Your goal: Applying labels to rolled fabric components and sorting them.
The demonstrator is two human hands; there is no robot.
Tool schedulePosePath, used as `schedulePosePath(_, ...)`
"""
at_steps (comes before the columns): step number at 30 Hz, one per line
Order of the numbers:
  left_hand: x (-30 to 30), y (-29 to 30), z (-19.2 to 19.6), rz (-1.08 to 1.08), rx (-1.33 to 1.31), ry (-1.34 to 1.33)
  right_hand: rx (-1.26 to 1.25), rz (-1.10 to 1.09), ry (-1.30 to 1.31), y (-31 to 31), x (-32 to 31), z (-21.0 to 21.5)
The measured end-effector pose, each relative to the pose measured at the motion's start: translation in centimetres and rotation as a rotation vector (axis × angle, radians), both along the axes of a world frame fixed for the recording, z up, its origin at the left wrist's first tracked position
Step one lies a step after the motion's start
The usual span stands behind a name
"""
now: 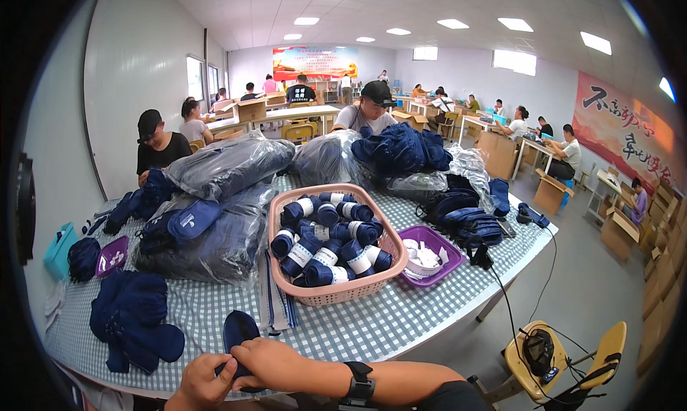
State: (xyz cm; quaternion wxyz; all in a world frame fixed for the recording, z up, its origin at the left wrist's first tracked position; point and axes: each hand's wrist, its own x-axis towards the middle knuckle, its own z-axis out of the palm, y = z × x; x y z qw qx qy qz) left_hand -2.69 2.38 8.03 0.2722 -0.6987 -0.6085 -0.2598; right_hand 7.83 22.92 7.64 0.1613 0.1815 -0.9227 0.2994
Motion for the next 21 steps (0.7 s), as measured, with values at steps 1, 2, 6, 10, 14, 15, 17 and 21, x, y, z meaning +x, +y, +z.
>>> schedulePosePath(1, 0.1, -0.1, -0.2, -0.007, 0.002, -0.024, 0.033, 0.008, -0.002, 0.0, 0.3, -0.1)
schedulePosePath(2, 0.2, -0.2, -0.3, -0.014, 0.003, -0.048, 0.020, 0.018, 0.038, -0.1, 0.6, -0.3)
schedulePosePath(6, 0.6, -0.5, -1.0, -0.022, -0.012, -0.152, 0.056, 0.039, 0.095, -0.2, 1.7, -0.6)
schedulePosePath(10, 1.0, -0.4, -1.5, -0.063, -0.023, -0.375, 0.065, 0.078, 0.265, 0.0, 2.5, -0.7)
schedulePosePath(14, 1.3, -0.5, -1.7, -0.060, 0.005, -0.488, 0.117, 0.058, 0.426, -0.2, 3.1, -0.6)
schedulePosePath(15, 1.4, -0.6, -1.7, -0.049, -0.007, -0.505, 0.127, 0.047, 0.462, -0.2, 3.2, -0.7)
schedulePosePath(17, 1.5, -0.8, -1.7, -0.042, -0.029, -0.559, 0.129, 0.037, 0.500, -0.4, 3.2, -0.9)
schedulePosePath(21, 1.9, -0.8, -1.1, -0.029, -0.105, -0.683, 0.110, 0.046, 0.485, -0.8, 3.1, -1.9)
